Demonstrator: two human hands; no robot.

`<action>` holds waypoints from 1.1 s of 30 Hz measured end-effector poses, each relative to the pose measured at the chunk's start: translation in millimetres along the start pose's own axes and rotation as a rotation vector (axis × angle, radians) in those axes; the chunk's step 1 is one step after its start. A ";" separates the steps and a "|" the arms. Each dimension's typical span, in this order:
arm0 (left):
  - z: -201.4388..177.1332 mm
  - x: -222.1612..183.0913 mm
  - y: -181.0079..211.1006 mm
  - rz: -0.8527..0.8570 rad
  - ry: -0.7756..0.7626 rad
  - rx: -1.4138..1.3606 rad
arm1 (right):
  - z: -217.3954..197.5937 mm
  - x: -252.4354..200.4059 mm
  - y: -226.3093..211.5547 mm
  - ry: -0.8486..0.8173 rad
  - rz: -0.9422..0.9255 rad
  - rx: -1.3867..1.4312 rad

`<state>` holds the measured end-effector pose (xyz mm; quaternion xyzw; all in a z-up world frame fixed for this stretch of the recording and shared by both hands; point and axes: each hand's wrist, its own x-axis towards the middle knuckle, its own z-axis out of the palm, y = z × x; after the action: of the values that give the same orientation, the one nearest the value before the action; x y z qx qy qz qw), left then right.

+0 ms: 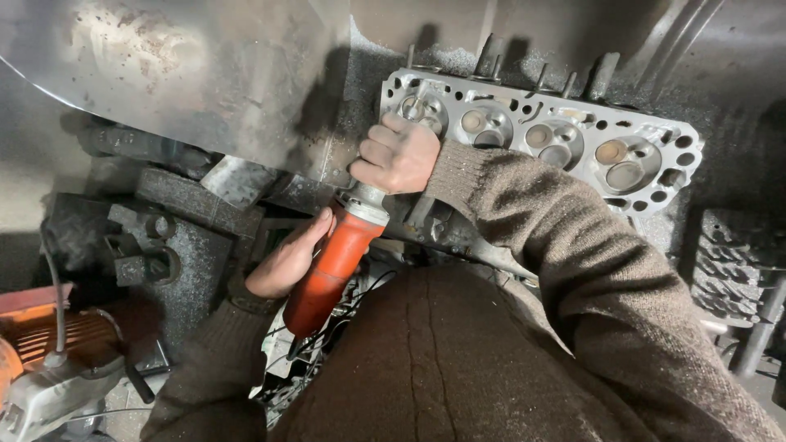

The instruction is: Polishing and porting the intake and exhaust areas of an engine cylinder head using a die grinder.

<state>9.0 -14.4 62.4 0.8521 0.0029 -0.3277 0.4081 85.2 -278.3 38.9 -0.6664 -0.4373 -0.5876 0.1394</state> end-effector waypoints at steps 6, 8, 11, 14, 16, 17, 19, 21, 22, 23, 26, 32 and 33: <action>-11.6 -25.0 36.5 0.056 -0.041 0.083 | -4.6 0.0 1.6 -0.003 0.002 -0.026; -8.2 -37.0 59.2 0.076 -0.075 0.009 | -8.1 1.0 1.8 -0.016 -0.003 -0.049; -13.8 -34.9 60.7 0.129 -0.096 0.124 | -12.3 6.3 1.1 -0.006 0.013 -0.071; -28.7 -2.2 25.3 0.125 -0.299 -0.303 | -15.7 6.6 0.6 -0.005 0.020 -0.083; -29.2 -6.7 28.3 0.147 -0.267 -0.233 | -17.8 7.1 -0.2 -0.009 0.024 -0.097; -29.8 -8.8 30.2 0.170 -0.236 -0.163 | -18.5 7.7 -0.1 -0.014 0.028 -0.114; -31.0 -15.6 37.5 0.202 -0.190 -0.054 | -18.9 10.8 -0.5 -0.010 0.029 -0.123; -30.0 -20.2 43.4 0.233 -0.151 0.055 | -19.5 10.9 -2.1 -0.011 0.035 -0.134; -29.5 -20.2 46.6 0.268 -0.111 0.164 | -19.3 10.0 -1.4 -0.005 0.035 -0.126; -28.9 -20.1 49.7 0.302 -0.070 0.272 | -19.1 9.1 -0.7 0.000 0.034 -0.118; -24.3 -10.4 13.6 0.270 -0.102 0.067 | -17.1 4.4 1.4 0.009 0.018 -0.086; -9.2 -22.1 41.1 -0.012 -0.028 0.137 | -12.2 2.9 1.6 0.015 0.013 -0.025; -4.2 -24.3 37.8 -0.012 -0.024 0.136 | -11.4 4.3 1.4 0.017 0.010 -0.022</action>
<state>2.5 -30.3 104.1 0.8738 -0.0189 -0.3398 0.3473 78.4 -285.3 46.4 -0.6649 -0.4262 -0.5975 0.1386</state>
